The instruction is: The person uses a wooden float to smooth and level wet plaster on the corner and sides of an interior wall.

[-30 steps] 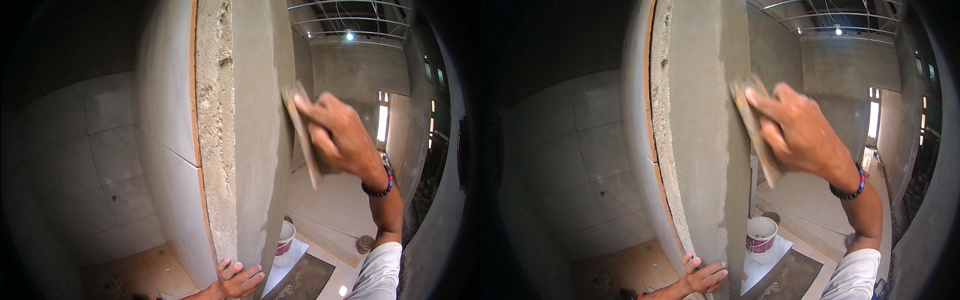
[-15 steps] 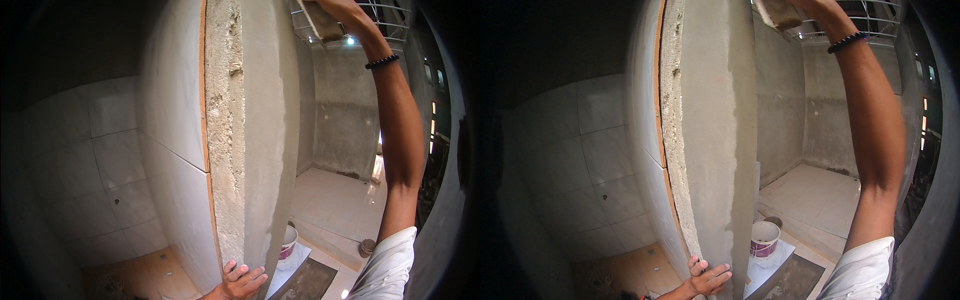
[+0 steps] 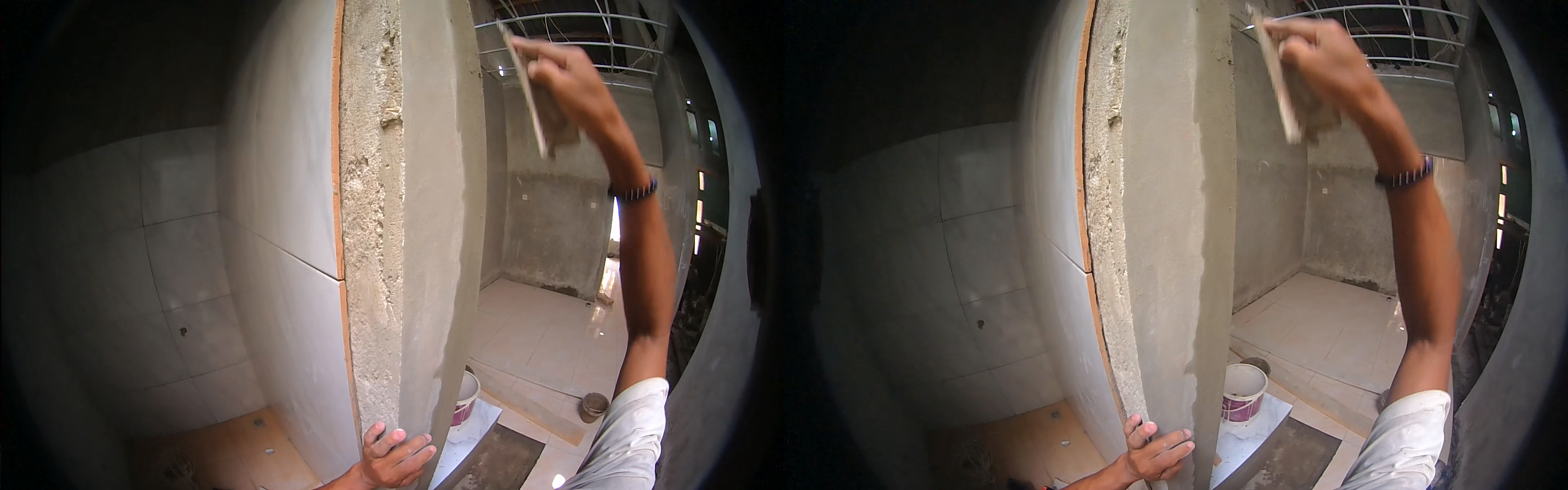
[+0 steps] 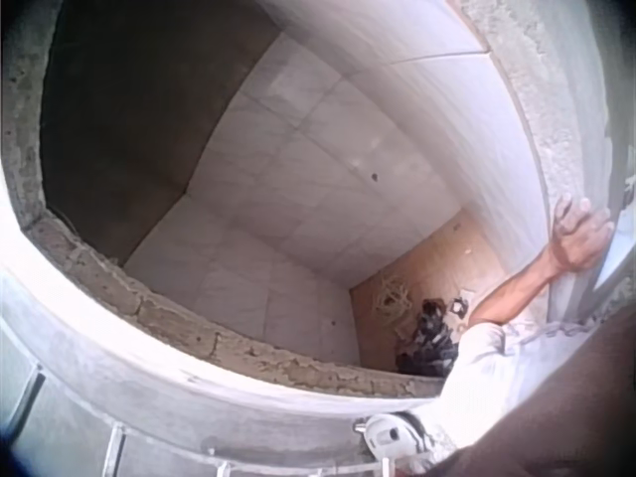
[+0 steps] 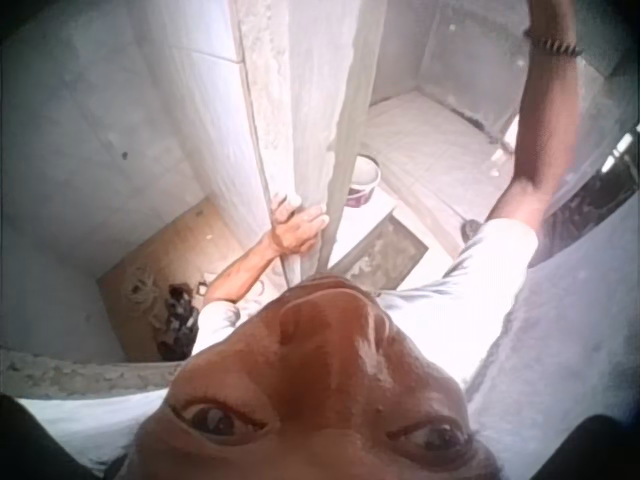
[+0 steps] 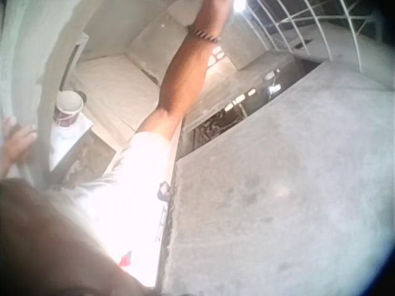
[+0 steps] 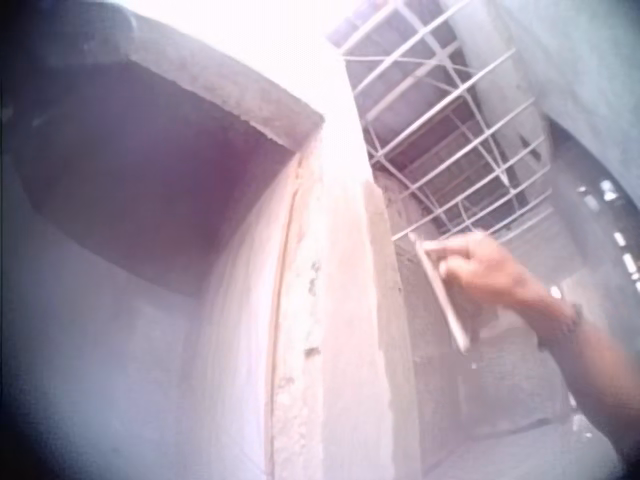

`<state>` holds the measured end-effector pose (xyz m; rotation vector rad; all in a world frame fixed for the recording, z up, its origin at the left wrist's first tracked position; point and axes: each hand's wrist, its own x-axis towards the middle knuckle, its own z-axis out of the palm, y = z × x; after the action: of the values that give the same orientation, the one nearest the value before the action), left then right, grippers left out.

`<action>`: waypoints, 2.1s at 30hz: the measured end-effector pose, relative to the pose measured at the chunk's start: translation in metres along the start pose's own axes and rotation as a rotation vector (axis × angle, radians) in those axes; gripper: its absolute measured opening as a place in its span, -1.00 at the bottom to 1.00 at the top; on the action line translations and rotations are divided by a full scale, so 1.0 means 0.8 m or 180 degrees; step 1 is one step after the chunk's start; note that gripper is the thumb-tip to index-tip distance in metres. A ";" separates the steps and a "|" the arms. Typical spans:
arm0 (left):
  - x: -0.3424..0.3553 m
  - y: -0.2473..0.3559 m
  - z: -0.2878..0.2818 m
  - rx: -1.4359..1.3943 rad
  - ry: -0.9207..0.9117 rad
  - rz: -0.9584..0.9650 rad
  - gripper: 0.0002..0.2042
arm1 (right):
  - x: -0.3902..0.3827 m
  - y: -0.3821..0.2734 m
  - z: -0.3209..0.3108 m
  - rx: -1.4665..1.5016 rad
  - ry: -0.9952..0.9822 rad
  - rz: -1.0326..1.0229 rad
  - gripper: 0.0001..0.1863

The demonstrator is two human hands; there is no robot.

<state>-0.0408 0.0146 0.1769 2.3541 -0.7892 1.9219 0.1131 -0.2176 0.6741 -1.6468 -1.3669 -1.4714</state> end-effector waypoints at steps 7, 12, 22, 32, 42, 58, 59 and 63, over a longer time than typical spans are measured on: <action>-0.002 0.009 0.008 -0.0135 0.0058 -0.0072 -0.76 | 0.140 -0.014 -0.049 0.0300 0.0029 0.0560 -0.57; 0.011 0.004 -0.004 0.0125 0.0160 0.0097 -0.73 | 0.102 -0.056 0.004 0.0015 -0.0318 0.0442 -0.56; 0.008 0.001 -0.003 -0.0003 0.0032 0.0028 -0.77 | -0.211 -0.098 0.062 0.0172 -0.0555 -0.0373 -0.53; 0.001 0.001 -0.005 -0.0015 -0.0075 -0.0070 -0.75 | 0.049 -0.006 -0.021 0.0129 0.0200 0.0149 -0.50; 0.001 0.002 0.008 -0.0037 0.0200 0.0175 -0.74 | 0.146 -0.036 -0.030 0.0064 -0.0126 0.0310 -0.73; 0.020 0.007 -0.003 0.0046 -0.0100 0.0083 -0.81 | -0.281 -0.119 0.102 0.0588 -0.0231 0.0263 -0.46; 0.020 0.007 -0.002 0.0055 -0.0136 0.0087 -0.81 | -0.306 -0.128 0.104 0.0673 -0.0226 0.0290 -0.46; 0.016 0.006 -0.007 0.0192 -0.0230 0.0070 -0.81 | -0.374 -0.140 0.082 0.1198 -0.1071 0.0414 -0.41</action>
<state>-0.0462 0.0077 0.1888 2.4730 -0.7755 1.9054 0.0692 -0.2190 0.3508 -1.7401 -1.5652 -0.8237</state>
